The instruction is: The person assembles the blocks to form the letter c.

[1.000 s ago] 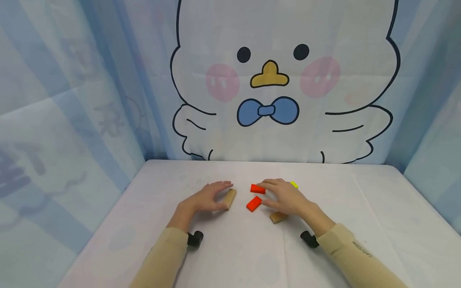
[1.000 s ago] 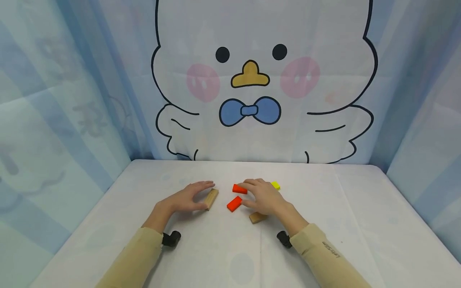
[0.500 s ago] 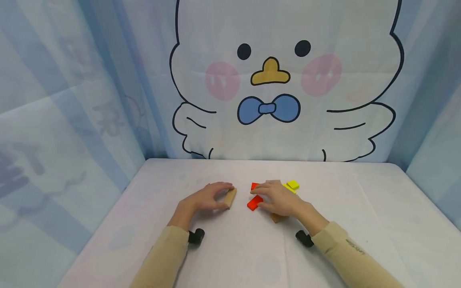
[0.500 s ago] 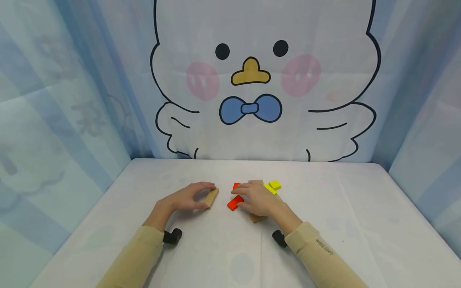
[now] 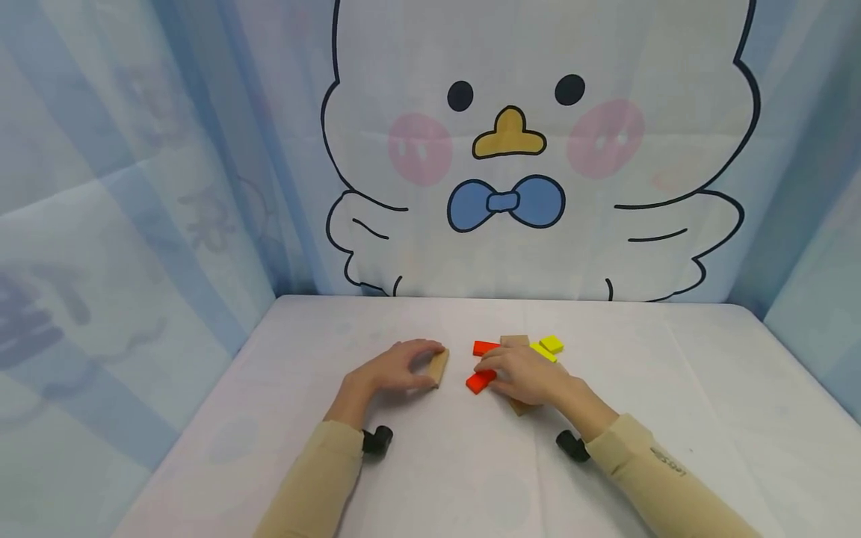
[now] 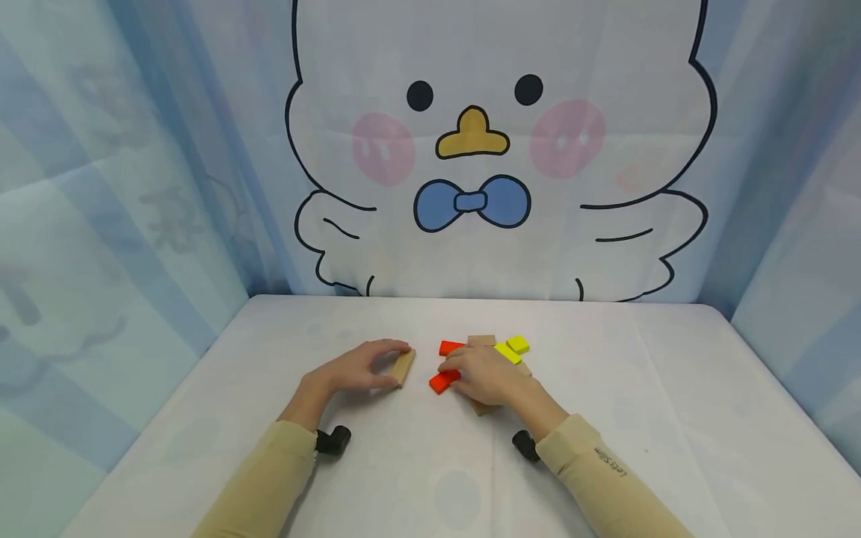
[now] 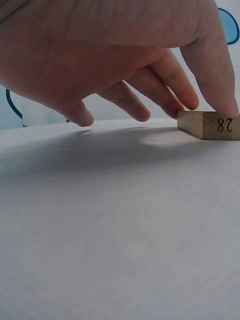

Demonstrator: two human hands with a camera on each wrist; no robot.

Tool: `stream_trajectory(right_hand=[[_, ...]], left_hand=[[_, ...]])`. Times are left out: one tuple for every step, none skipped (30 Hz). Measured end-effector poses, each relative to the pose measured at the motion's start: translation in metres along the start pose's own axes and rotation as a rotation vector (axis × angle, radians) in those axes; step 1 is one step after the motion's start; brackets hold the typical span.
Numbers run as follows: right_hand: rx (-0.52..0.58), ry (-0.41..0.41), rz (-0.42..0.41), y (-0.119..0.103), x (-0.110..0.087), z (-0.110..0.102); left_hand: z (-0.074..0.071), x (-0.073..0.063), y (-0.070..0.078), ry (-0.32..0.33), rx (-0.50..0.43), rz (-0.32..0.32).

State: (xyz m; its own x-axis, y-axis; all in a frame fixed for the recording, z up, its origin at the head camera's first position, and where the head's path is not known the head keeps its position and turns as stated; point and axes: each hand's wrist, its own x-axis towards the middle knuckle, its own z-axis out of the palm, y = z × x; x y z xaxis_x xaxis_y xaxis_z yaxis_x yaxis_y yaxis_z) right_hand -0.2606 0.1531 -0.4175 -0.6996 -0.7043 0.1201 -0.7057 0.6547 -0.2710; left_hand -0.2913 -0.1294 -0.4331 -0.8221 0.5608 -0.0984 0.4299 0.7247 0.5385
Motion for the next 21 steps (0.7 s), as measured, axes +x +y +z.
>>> stream_trajectory(right_hand=[[-0.003,-0.004,0.005,0.000,-0.001,0.000],[-0.006,-0.008,0.007,0.000,-0.001,0.000],[-0.010,-0.010,0.008,0.000,-0.001,-0.001],[-0.013,-0.012,0.010,0.001,-0.002,-0.001],[-0.017,-0.012,0.011,0.001,-0.002,0.000],[-0.020,-0.013,0.012,0.001,-0.003,0.000],[-0.021,-0.013,0.013,0.001,-0.003,0.000],[-0.022,-0.014,0.015,0.001,-0.004,0.000],[-0.022,-0.017,0.020,0.001,-0.004,-0.001],[-0.020,-0.020,0.024,0.001,-0.005,-0.001],[-0.018,-0.023,0.028,0.000,-0.005,-0.002],[-0.017,-0.026,0.031,0.000,-0.006,-0.002],[-0.017,-0.027,0.034,0.000,-0.006,-0.002],[-0.018,-0.028,0.036,-0.001,-0.006,-0.003],[-0.021,-0.029,0.036,-0.001,-0.007,-0.003],[-0.023,-0.030,0.035,-0.001,-0.007,-0.003],[-0.027,-0.031,0.035,-0.002,-0.007,-0.003],[-0.030,-0.033,0.036,-0.002,-0.008,-0.004],[-0.030,-0.034,0.037,-0.003,-0.008,-0.004],[-0.030,-0.036,0.039,-0.003,-0.008,-0.004],[-0.031,-0.039,0.041,-0.004,-0.008,-0.004]], left_hand=[[0.001,0.001,0.001,0.002,0.002,-0.003],[0.002,0.001,0.002,0.004,0.001,-0.008],[0.002,0.002,0.002,0.006,-0.003,-0.014],[0.003,0.003,0.003,0.007,-0.008,-0.019],[0.003,0.003,0.004,0.008,-0.008,-0.024],[0.004,0.004,0.005,0.008,-0.009,-0.028],[0.004,0.004,0.006,0.009,-0.011,-0.030],[0.005,0.004,0.006,0.010,-0.015,-0.031],[0.005,0.005,0.007,0.010,-0.013,-0.029],[0.005,0.005,0.007,0.010,-0.013,-0.030],[0.005,0.005,0.008,0.011,-0.013,-0.029],[0.006,0.005,0.008,0.012,-0.015,-0.030],[0.006,0.006,0.009,0.013,-0.018,-0.032],[0.006,0.006,0.009,0.014,-0.021,-0.035],[0.006,0.006,0.010,0.015,-0.026,-0.037],[0.007,0.006,0.011,0.015,-0.028,-0.041],[0.007,0.007,0.011,0.016,-0.031,-0.041],[0.007,0.007,0.012,0.016,-0.036,-0.041],[0.007,0.007,0.013,0.016,-0.039,-0.040],[0.007,0.007,0.013,0.017,-0.040,-0.037],[0.008,0.008,0.013,0.017,-0.040,-0.034]])
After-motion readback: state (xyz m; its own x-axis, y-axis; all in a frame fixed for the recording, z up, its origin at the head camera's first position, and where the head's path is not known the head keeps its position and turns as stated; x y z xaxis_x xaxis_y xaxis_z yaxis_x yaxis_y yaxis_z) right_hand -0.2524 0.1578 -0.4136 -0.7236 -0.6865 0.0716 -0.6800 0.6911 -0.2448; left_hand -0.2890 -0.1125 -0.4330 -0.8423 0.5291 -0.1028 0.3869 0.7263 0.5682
